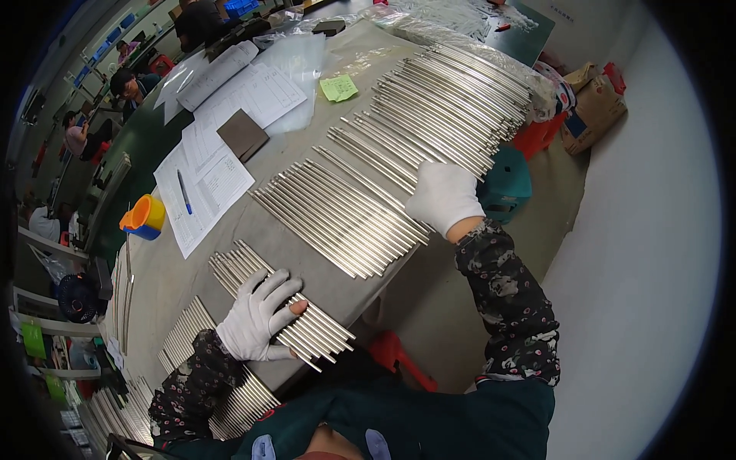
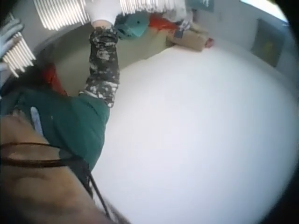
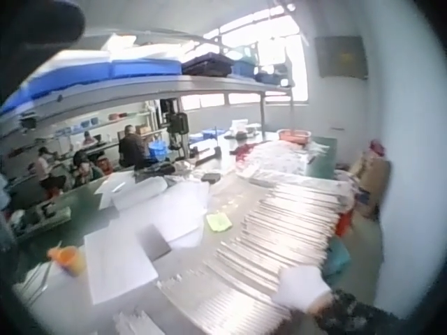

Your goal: Arranging and aligning thin gold-colored metal rods into neat rows on a workbench.

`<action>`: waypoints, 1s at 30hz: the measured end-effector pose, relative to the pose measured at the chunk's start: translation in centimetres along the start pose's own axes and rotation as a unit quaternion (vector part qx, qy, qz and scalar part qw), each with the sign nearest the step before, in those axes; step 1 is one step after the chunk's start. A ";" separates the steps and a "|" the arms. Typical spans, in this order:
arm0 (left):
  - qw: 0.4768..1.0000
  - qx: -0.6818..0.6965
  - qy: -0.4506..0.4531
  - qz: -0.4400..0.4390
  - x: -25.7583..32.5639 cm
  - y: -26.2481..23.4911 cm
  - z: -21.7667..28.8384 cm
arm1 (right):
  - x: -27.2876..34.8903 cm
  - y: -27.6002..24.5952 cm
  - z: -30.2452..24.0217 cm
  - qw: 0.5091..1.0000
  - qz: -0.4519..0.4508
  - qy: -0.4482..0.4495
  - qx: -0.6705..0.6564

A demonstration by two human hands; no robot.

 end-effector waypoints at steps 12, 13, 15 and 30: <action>1.000 -0.012 0.000 0.018 0.3 -0.1 0.1 | 0.1 0.1 -0.3 0.999 -0.032 0.032 -0.010; 1.000 -0.011 0.001 0.021 0.2 -0.1 0.1 | 0.1 0.2 -0.2 0.999 -0.030 0.035 -0.008; 1.000 -0.011 0.002 0.016 0.3 0.1 0.0 | 0.1 0.2 0.0 0.998 -0.034 0.043 0.001; 0.999 -0.015 0.001 0.034 0.5 0.1 0.0 | 0.1 -0.1 -0.4 0.999 -0.036 0.016 -0.001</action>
Point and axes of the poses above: each hand's wrist, its own x-axis away from the middle knuckle, its own y-axis out of the palm, z = x × y, the point moved 7 cm from there along -x, towards the middle knuckle, and after that the axes turned 3 degrees about y, right-handed, at the moved point
